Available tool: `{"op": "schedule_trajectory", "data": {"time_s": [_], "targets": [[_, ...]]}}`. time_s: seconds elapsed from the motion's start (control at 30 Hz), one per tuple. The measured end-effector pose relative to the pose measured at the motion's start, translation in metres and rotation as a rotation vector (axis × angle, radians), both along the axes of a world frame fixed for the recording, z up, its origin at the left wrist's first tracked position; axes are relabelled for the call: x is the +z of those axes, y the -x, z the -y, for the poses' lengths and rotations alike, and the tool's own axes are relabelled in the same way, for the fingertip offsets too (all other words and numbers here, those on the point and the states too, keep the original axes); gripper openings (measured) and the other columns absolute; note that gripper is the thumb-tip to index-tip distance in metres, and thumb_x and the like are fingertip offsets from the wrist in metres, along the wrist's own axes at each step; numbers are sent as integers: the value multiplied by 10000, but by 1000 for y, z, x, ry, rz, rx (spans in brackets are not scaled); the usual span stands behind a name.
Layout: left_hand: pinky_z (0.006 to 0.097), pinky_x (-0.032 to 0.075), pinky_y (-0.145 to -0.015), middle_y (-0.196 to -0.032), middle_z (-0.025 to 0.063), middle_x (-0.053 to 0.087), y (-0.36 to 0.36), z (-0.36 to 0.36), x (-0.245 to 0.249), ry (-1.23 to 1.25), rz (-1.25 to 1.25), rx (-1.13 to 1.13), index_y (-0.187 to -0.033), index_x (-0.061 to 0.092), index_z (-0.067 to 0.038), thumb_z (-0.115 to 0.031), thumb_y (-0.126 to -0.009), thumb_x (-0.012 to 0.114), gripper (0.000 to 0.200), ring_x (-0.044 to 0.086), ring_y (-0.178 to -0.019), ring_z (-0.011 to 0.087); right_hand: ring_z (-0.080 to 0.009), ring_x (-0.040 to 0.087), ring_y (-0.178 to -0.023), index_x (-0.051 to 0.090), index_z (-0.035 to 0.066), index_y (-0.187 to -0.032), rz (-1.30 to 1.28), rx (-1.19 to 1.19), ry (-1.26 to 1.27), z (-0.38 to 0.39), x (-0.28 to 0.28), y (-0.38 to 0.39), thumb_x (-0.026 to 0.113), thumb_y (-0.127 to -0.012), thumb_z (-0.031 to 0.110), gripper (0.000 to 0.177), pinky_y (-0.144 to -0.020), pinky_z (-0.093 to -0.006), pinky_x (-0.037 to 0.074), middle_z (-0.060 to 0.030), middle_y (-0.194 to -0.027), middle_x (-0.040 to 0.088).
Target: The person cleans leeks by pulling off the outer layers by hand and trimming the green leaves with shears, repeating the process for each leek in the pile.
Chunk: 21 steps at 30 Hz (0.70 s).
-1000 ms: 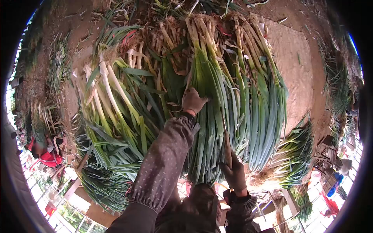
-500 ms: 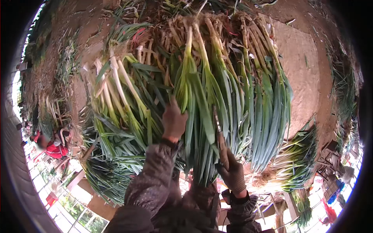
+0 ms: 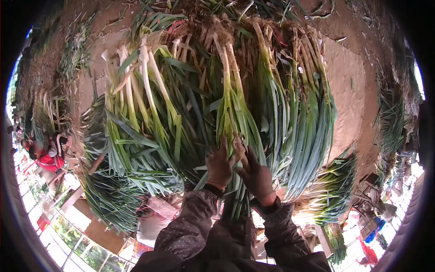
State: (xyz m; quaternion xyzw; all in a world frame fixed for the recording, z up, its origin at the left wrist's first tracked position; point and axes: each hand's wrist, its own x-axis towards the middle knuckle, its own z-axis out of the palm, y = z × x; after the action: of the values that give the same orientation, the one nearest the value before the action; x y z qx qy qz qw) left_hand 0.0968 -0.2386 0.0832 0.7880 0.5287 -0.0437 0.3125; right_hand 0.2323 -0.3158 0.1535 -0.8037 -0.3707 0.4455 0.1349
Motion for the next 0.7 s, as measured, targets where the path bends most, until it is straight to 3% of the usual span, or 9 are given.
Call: {"op": "schedule_trajectory", "data": {"time_s": [0.2, 0.3, 0.5, 0.6, 0.7], "targets": [[472, 504, -840, -1104, 187, 553, -6, -4, 8, -38, -87, -15, -1571, 344, -106, -310, -806, 821, 925, 624, -996, 359, -454, 706, -836, 394, 102, -1528, 108, 73, 1, -30, -19, -12, 679, -922, 531, 795, -688, -543, 547, -238, -955, 729], [527, 466, -915, -1217, 254, 535, -9, -13, 14, 149, -71, 37, -1587, 310, -70, -278, -858, 772, 888, 572, -1097, 442, -453, 705, -849, 402, 100, -1524, 141, 101, 48, -41, -27, -11, 637, -935, 562, 785, -706, -545, 548, -237, -963, 730], [524, 462, -908, -1186, 245, 537, -6, -15, 19, 73, -22, 13, -1583, 320, -77, -276, -840, 792, 903, 563, -1101, 433, -455, 699, -800, 390, 111, -1526, 201, 66, 41, -63, -42, -13, 607, -944, 602, 792, -665, -544, 544, -236, -899, 726], [519, 461, -919, -1215, 246, 530, -7, -19, 19, 193, -58, 28, -1589, 314, -86, -274, -836, 796, 914, 548, -1140, 431, -462, 696, -795, 382, 105, -1529, 211, 71, -17, -80, -53, -20, 597, -945, 622, 809, -653, -544, 541, -241, -885, 722], [519, 461, -931, -1269, 262, 509, -4, -17, 20, 137, -43, 32, -1591, 310, -87, -272, -822, 810, 936, 538, -1170, 437, -464, 697, -799, 390, 103, -1526, 223, 68, -24, -100, -63, -28, 584, -951, 631, 805, -655, -543, 540, -242, -879, 722]]}}
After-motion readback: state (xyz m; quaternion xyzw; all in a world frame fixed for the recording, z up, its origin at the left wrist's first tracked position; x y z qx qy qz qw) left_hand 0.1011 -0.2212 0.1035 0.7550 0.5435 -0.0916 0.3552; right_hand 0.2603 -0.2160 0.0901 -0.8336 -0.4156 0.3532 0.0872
